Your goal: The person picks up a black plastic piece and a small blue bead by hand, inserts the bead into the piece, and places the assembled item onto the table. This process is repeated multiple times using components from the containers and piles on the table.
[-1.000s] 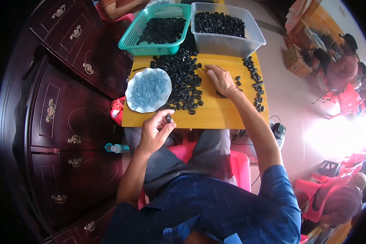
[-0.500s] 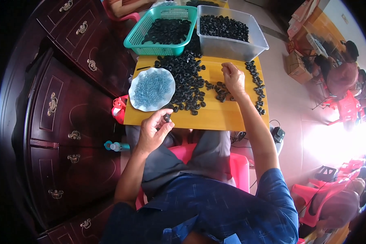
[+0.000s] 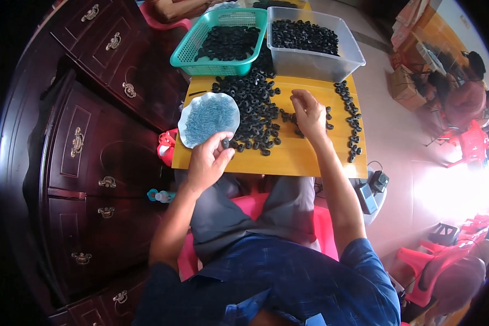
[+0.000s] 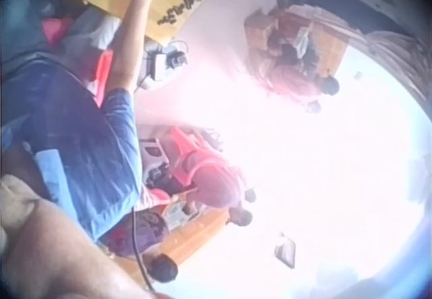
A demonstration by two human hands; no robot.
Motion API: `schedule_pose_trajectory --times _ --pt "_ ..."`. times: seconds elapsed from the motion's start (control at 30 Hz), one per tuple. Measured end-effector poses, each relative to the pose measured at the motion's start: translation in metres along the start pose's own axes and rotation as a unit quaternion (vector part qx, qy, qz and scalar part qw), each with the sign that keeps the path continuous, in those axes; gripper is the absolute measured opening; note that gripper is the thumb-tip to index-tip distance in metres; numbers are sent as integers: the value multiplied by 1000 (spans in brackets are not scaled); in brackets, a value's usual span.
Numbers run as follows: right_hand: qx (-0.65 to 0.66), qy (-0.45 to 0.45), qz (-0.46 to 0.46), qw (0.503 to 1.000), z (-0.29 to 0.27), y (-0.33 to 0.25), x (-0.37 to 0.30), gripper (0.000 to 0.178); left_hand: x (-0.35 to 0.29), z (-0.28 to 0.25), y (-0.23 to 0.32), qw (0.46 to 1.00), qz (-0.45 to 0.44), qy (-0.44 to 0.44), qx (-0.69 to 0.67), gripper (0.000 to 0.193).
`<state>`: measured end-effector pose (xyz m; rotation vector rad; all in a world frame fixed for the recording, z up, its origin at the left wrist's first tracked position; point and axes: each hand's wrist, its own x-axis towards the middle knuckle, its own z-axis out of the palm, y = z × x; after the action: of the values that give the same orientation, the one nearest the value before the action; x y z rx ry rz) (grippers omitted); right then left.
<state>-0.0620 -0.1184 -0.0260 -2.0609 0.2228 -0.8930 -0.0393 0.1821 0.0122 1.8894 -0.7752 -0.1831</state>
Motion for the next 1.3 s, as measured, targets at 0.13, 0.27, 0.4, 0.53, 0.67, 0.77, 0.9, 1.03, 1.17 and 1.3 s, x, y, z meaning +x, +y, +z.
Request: schedule_pose_trajectory --times 0.13,0.27,0.4,0.53,0.67,0.77,0.9,1.03,1.17,1.3 --pt "72 1 57 996 -3 -29 -23 16 44 -20 -10 991 -4 -14 134 30" --pt "80 -48 89 992 -6 -37 -42 17 125 -37 -19 970 50 15 239 30" --pt "87 -71 32 993 -4 -47 -44 14 213 -70 -34 958 71 70 270 38" --pt "79 -73 52 993 -13 -41 -43 14 242 -71 -33 963 -4 74 260 41" --pt "92 -64 55 992 -19 -40 -40 14 194 -70 -36 958 22 -15 286 35" --pt "94 -67 54 992 -17 -43 -40 14 142 -65 -40 956 26 -57 287 31" --pt "101 -81 54 990 -14 -45 -43 14 102 -43 -22 935 13 -86 345 38" --pt "108 -92 41 989 -12 -45 -45 14 95 -28 -25 916 22 -109 385 44" --pt "115 -88 39 989 -12 -43 -46 14 93 -18 -32 908 28 -115 401 47" --pt "107 -89 33 990 -13 -43 -45 14 94 -15 -39 906 12 -107 410 44"
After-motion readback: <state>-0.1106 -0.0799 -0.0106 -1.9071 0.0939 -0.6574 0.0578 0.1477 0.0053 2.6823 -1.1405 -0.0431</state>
